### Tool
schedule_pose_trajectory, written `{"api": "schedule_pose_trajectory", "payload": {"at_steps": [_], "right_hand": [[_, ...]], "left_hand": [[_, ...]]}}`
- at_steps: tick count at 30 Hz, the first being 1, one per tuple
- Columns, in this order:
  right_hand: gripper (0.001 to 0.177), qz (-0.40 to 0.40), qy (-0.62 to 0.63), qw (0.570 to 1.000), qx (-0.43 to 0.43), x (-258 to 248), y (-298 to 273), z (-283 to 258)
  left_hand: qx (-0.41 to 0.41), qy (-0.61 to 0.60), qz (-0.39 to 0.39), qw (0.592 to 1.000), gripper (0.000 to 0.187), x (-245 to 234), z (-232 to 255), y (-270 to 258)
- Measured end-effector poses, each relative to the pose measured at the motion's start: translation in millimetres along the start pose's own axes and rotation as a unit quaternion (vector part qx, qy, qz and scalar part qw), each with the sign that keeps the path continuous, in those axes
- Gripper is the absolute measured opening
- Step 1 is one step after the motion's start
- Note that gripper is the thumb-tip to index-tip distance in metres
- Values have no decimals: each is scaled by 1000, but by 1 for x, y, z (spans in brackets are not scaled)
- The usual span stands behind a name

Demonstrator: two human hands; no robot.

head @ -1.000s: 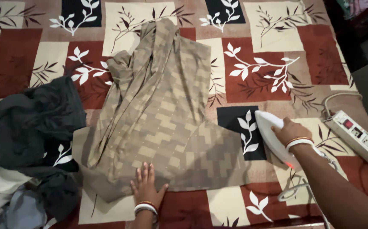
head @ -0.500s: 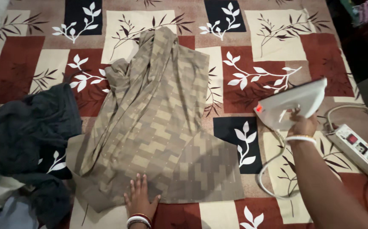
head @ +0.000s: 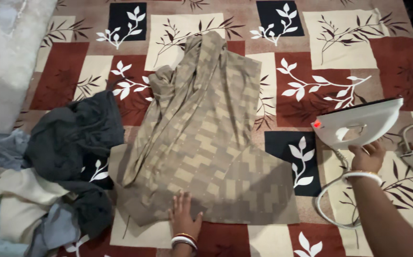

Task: The person irons a beige patterned shirt on a bed. They unfold the shirt, smooth it out, and use an iron to press the fabric, focusing on the front and sleeves.

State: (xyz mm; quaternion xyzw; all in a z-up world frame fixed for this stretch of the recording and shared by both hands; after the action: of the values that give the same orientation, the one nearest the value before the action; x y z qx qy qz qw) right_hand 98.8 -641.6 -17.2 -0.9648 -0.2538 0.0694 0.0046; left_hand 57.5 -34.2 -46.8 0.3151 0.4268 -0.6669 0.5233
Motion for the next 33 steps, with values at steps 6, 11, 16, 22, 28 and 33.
{"api": "schedule_pose_trajectory", "payload": {"at_steps": [6,11,16,22,28,33], "right_hand": [[21,-237,-130,961,-50,53,-170,0],[46,-529,-458,689,-189,109,-333,8],[51,-522,-552,543,-359,130,-376,-5],[22,-503,-529,648,-219,147,-360,-34],[14,-509,-433,705,-239,149,-386,-93],[20,-512,-302,797,-107,143,-392,-134]], "left_hand": [[-10,-273,219,937,49,10,-17,-21],[-223,-427,197,854,40,47,-58,-20],[-315,-615,158,705,38,86,-88,-23],[-403,-674,51,617,42,67,-85,-25],[-499,-695,33,517,57,68,-70,-4],[-452,-736,32,503,62,78,-89,21]]}}
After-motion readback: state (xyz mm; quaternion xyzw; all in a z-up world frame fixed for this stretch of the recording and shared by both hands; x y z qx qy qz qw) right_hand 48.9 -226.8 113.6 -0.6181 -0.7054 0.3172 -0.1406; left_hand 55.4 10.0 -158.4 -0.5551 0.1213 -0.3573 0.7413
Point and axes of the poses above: each hand's wrist, its own y-axis towards the middle knuckle, its own x-axis out of the palm, z = x × y, the point moved 4 cm from there along y, towards the middle knuckle, and after that the axes turned 7 degrees about x, right-handed, at the moved point
